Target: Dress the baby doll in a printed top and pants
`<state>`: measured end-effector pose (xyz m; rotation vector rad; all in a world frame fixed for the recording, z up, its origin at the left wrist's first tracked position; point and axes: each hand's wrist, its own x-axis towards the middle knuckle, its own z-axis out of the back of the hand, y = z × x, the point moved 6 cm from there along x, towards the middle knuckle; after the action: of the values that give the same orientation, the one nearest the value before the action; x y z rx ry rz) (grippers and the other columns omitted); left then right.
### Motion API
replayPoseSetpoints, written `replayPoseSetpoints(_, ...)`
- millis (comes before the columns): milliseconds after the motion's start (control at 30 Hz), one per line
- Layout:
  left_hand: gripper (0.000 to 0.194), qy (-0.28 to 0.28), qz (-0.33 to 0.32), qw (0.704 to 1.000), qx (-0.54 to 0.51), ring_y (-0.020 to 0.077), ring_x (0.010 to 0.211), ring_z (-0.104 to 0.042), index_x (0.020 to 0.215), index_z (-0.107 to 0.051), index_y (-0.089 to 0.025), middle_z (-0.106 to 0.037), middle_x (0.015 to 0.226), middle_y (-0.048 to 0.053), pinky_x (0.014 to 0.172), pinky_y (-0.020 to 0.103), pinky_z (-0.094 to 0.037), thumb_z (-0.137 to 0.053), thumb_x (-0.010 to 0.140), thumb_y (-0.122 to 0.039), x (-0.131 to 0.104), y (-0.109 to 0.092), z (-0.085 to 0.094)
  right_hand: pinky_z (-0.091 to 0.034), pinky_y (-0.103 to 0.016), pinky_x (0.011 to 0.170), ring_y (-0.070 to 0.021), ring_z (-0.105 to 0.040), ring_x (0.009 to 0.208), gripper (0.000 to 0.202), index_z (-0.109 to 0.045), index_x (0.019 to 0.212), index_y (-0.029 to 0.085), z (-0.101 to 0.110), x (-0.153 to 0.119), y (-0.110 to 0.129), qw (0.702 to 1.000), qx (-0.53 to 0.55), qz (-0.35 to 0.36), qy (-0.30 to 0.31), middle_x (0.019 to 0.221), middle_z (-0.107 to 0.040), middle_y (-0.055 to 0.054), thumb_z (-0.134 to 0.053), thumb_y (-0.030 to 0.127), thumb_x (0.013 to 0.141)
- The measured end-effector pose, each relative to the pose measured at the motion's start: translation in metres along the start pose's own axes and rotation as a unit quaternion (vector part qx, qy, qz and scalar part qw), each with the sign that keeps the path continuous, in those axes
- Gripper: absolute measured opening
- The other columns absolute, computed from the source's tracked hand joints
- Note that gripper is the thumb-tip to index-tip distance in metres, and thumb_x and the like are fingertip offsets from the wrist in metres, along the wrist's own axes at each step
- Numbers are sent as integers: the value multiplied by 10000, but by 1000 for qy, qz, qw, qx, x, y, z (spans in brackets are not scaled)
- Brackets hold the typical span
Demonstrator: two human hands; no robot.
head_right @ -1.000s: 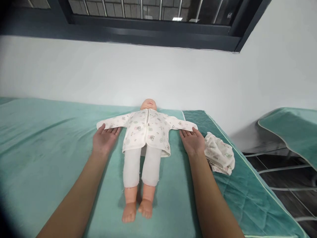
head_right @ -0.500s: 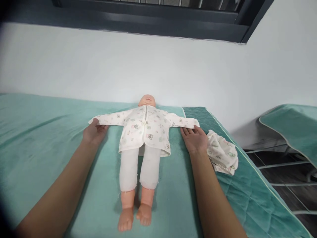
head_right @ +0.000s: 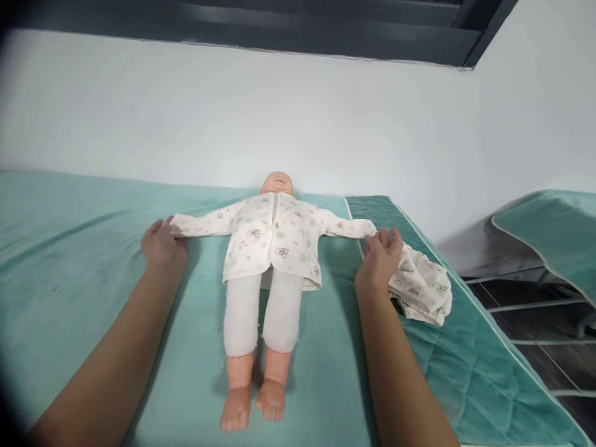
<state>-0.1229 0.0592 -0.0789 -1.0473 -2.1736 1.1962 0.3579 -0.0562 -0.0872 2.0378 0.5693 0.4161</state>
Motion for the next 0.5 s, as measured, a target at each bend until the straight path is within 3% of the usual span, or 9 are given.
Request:
replayPoseSetpoints(67,270,-63,-69,994,59,125,1150,-596,1079,-476,-180,-608,1210,82,1062,310,-446,-451,863,-21,-5,-10,9,-357,-347,1149,-134,-459,1347,545,-512,1215,268,-12,-15,12,994,-49,82,50,1375,-534,-11,-663,123,712)
replayPoseSetpoints(133,330,-80,-139,981,108,116,1214,-556,1091,-498,-168,-584,1266,96,1100,284,-391,-482,816,14,-16,-22,8,-358,-380,1145,-169,-463,1348,473,-552,1210,245,-29,-34,21,979,-87,136,125,1396,-540,-42,-673,170,759)
replayPoseSetpoints(233,390,-11,-236,959,160,117,1256,-517,1113,-538,-196,-582,1285,56,1128,285,-345,-492,795,24,-40,-36,-10,-434,-409,1055,-204,-542,1249,327,-603,1174,237,-51,-67,28,950,-132,163,232,1316,-600,-66,-635,258,850)
replayPoseSetpoints(300,380,57,-275,941,188,144,1228,-530,1127,-563,-225,-589,1260,36,1084,299,-396,-499,819,-11,-58,-41,-26,-469,-382,970,-204,-580,1147,229,-633,1108,240,-59,-86,32,926,-174,188,279,1199,-637,-61,-606,300,888)
replayPoseSetpoints(400,353,156,-245,931,220,177,1170,-553,1097,-607,-235,-611,1195,25,1025,299,-441,-540,815,-32,-76,-35,-46,-478,-323,824,-166,-597,899,118,-635,961,235,-66,-102,32,884,-233,212,345,940,-630,-21,-595,334,912)
replayPoseSetpoints(500,325,225,-185,928,231,199,1143,-551,1039,-651,-222,-638,1139,23,1050,317,-416,-587,788,-26,-87,-27,-60,-445,-291,685,-132,-537,699,149,-605,897,226,-66,-102,27,857,-290,189,382,776,-583,15,-589,372,925)
